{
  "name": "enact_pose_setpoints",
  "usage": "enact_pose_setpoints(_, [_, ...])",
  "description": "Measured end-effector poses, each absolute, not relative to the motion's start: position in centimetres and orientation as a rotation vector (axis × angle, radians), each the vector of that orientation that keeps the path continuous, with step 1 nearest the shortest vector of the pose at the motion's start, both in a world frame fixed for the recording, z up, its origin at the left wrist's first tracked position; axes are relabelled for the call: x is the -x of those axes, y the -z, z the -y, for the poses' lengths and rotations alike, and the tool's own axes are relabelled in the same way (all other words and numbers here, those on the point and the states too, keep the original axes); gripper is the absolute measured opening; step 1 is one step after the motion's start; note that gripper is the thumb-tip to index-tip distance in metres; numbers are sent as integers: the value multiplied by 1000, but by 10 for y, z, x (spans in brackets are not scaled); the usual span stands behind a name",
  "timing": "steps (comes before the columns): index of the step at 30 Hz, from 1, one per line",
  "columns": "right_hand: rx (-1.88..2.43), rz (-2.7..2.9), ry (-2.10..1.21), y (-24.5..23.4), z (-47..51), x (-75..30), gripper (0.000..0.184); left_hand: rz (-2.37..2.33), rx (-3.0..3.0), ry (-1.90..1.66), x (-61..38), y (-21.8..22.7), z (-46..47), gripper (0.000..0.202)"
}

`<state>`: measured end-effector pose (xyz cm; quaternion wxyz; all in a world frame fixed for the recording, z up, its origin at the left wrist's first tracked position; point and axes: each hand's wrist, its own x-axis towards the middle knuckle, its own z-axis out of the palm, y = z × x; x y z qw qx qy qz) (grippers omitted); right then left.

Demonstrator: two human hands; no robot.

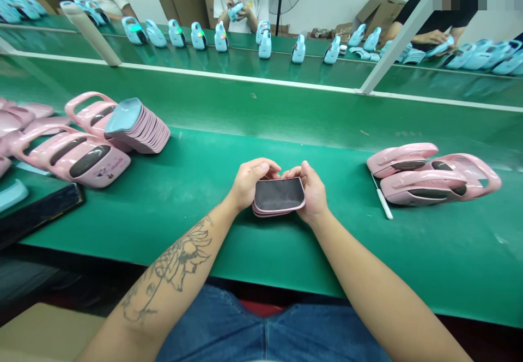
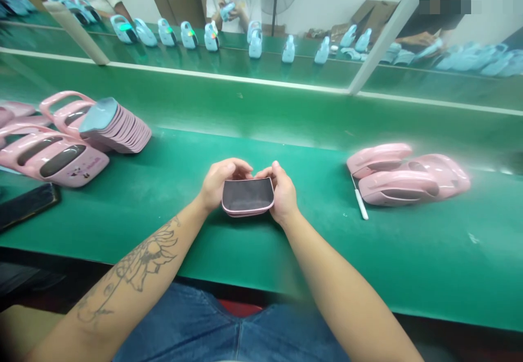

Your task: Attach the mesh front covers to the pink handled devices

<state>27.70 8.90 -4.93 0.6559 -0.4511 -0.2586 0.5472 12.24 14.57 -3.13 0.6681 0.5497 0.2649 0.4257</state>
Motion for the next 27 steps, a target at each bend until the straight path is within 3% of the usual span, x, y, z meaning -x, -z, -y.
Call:
enact_pose_setpoints(7, [982, 620, -1201, 55, -89, -276, 45, -704, -1134, -942, -125, 34, -150, 38])
enact_pose_setpoints(14, [957, 484, -1117, 58, -87, -271, 45, -957, -800, -946, -136, 35, -147, 44])
enact_pose_setpoints(27, [838, 645, -823, 49, -94, -276, 50, -618, -1035, -1206, -142, 36, -159, 39])
